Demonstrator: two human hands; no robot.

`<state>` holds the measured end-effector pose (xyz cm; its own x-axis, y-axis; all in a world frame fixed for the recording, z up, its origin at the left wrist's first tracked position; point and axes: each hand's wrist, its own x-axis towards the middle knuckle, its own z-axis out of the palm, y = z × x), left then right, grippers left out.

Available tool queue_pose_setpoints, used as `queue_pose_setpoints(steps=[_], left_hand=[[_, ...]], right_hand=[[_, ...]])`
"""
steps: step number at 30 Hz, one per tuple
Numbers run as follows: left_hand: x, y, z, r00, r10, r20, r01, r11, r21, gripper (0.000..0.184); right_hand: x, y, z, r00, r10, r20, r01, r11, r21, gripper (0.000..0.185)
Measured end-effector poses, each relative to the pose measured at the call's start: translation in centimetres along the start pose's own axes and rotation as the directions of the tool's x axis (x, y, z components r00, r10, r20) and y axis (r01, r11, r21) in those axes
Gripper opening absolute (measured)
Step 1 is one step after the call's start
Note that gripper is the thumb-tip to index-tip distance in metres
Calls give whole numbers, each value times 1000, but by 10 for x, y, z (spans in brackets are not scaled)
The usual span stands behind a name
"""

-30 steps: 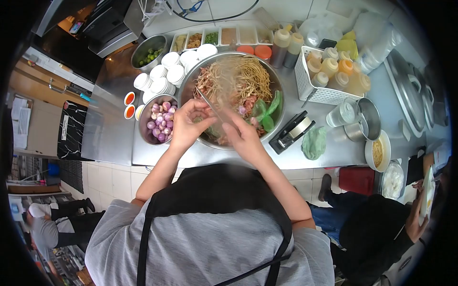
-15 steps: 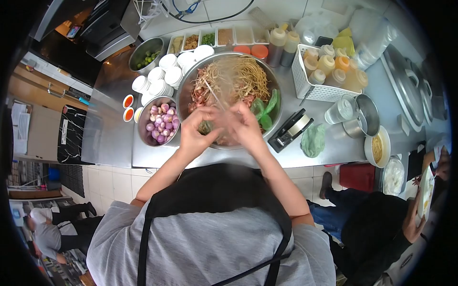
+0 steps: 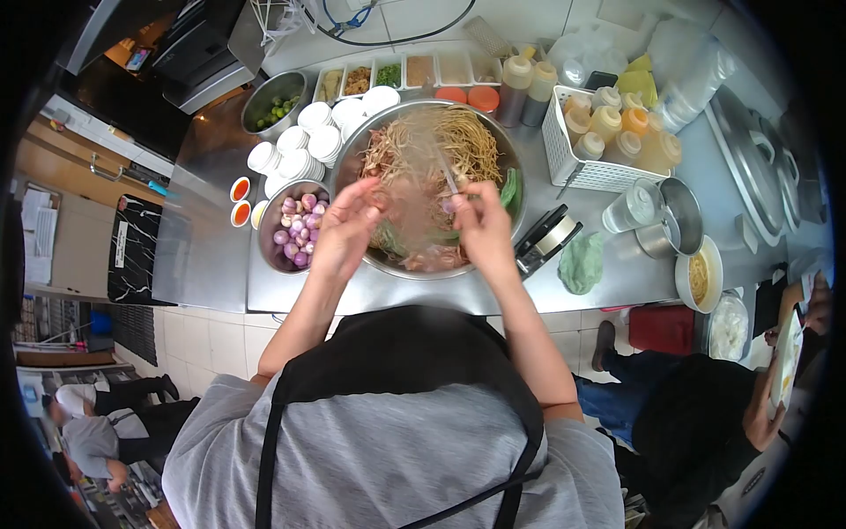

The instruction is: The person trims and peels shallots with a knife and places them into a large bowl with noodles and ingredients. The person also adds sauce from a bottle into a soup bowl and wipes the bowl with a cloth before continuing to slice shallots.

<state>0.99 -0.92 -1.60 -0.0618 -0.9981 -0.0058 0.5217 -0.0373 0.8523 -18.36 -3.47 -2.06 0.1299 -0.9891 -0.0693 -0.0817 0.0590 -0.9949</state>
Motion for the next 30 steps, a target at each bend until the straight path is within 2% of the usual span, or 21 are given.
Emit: queue_pose_setpoints(steps=[1,2,3,5,6,7,8,9,12,15,17,18,20,24,26,27,28,29,30], left_hand=[[1,7,-2,999,29,-36,-29,1000,5,41],[2,11,-4,996,58,-72,-58,998,10,41],[2,11,-5,996,58,-74,-58,998,11,41],[3,9,-3,997,5,-81,4,995,103,36],[4,5,-4,996,5,-88,5,994,110,30],[4,7,1,996,5,-86,4,994,109,30],[4,11,8,993,-58,-105,61,998,30,29],[4,13,11,985,-123,-119,117,992,-50,27],[6,3,8,989,-111,-93,108,994,-34,25],[5,3,17,990,-84,-110,83,996,-16,23],[4,0,22,995,-30,-92,33,999,32,23],[4,-1,24,997,22,-72,-17,997,77,23],[4,-5,25,997,54,-61,-47,992,121,24],[3,-7,30,988,145,-56,-128,964,235,24],[4,-7,28,991,108,-77,-93,979,179,24],[4,-6,27,993,72,-92,-60,991,123,24],[4,-5,27,993,71,-94,-59,991,124,24],[4,-3,27,995,29,-96,-24,999,48,23],[5,-2,26,995,-15,-94,12,999,-29,22]], right_hand=[[3,4,-9,999,-13,-42,11,999,-36,15],[3,3,-15,999,37,25,-34,991,-126,27],[0,-1,-14,999,38,27,-34,991,-126,27],[-10,-15,-11,994,70,90,-32,928,-371,45],[-14,-24,-8,994,69,89,-31,928,-372,45],[-19,-34,-4,997,4,72,17,955,-295,48],[-21,-38,-1,997,-58,50,68,974,-217,52],[-20,-35,0,997,-58,50,67,974,-216,52],[-19,-21,5,973,-166,162,183,978,-95,46],[-19,-19,9,969,-90,229,120,985,-122,45],[-22,-23,13,943,-8,334,-11,998,56,46],[-23,-24,15,943,-6,333,-14,998,57,46],[-25,-25,20,928,-12,373,-93,961,261,45],[-22,-18,22,947,-13,320,-60,974,217,43],[-23,-21,18,928,54,369,-230,860,455,45],[-22,-24,15,927,54,371,-232,860,455,45],[-22,-27,11,901,79,427,-328,769,549,45],[-21,-28,8,870,94,484,-418,659,625,45],[-20,-28,5,853,77,515,-431,661,615,45]])
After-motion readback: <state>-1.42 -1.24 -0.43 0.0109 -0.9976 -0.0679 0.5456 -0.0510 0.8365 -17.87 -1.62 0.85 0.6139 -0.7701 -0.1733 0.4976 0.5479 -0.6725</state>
